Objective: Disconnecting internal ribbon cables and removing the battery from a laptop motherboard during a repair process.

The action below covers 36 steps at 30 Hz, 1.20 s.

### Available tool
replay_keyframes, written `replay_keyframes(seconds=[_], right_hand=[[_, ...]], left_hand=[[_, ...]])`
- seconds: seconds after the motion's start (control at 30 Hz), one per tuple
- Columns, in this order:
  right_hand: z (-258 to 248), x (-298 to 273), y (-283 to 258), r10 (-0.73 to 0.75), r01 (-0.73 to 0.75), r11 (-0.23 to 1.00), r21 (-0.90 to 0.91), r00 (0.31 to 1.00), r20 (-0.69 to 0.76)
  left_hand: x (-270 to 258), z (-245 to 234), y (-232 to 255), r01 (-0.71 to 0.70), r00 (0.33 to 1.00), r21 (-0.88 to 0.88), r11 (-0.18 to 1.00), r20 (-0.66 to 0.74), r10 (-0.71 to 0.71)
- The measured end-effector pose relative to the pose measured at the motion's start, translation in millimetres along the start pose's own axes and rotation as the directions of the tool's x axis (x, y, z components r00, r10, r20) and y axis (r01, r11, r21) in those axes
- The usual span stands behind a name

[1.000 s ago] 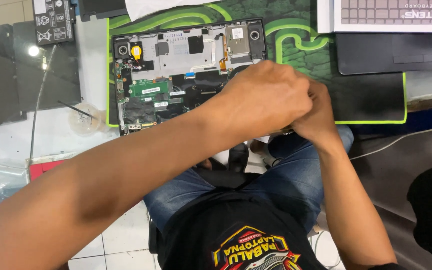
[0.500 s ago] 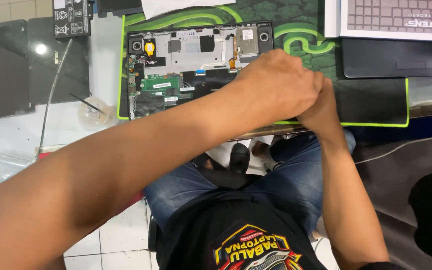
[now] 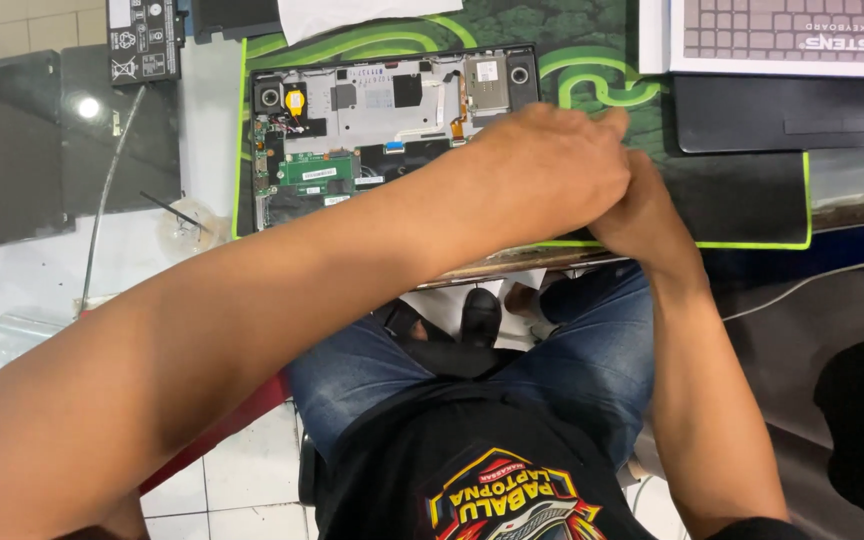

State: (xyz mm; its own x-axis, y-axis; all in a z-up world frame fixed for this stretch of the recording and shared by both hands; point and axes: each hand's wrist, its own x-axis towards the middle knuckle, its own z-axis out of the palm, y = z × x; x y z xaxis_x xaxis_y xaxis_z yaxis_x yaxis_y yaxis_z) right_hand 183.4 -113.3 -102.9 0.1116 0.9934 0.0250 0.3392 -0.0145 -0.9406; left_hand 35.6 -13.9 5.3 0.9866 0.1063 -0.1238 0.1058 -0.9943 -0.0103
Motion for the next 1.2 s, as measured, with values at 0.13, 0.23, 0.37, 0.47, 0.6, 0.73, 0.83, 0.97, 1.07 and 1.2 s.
replay_keyframes(seconds=[0.13,0.23,0.37,0.47,0.6,0.73,0.83,0.97,1.07,1.2], right_hand=[[-7,-1,5,0.009,-0.009,1.0,-0.009,1.0,-0.023],[1,0,3,0.006,-0.007,1.0,-0.023,1.0,-0.019],[1,-3,5,-0.016,0.016,0.999,-0.039,1.0,0.012],[-4,-6,10,-0.029,0.031,0.998,-0.059,0.999,0.033],[3,-3,9,-0.073,0.08,0.991,-0.106,0.995,0.075],[-10,0,15,-0.076,0.088,0.989,-0.12,0.993,0.094],[-11,-3,16,-0.066,0.078,0.989,-0.125,0.993,0.099],[-6,-2,13,-0.057,0.071,0.988,-0.134,0.993,0.101],[-14,-8,16,-0.05,0.065,0.989,-0.137,0.993,0.106],[-22,-17,18,-0.042,0.059,0.988,-0.143,0.992,0.116]], left_hand=[[-24,-11,1,-0.037,0.999,-0.094,0.995,0.016,0.039],[-25,-1,-2,-0.011,0.948,0.121,0.993,-0.315,0.049],[-36,-19,0,-0.006,0.97,0.077,0.997,-0.242,0.025],[-41,-24,4,0.009,0.985,-0.047,0.999,-0.17,-0.017],[-19,13,-3,0.06,0.932,0.212,0.975,-0.363,0.021],[-28,-14,4,0.068,0.997,-0.188,0.98,-0.024,-0.073],[-27,16,3,0.012,0.824,-0.024,1.0,-0.566,-0.023],[-35,8,0,0.014,0.811,0.056,0.998,-0.585,0.021],[-36,9,-4,-0.036,0.847,-0.117,0.992,-0.531,-0.032],[-45,-8,-9,-0.051,0.859,-0.231,0.972,-0.507,-0.076]])
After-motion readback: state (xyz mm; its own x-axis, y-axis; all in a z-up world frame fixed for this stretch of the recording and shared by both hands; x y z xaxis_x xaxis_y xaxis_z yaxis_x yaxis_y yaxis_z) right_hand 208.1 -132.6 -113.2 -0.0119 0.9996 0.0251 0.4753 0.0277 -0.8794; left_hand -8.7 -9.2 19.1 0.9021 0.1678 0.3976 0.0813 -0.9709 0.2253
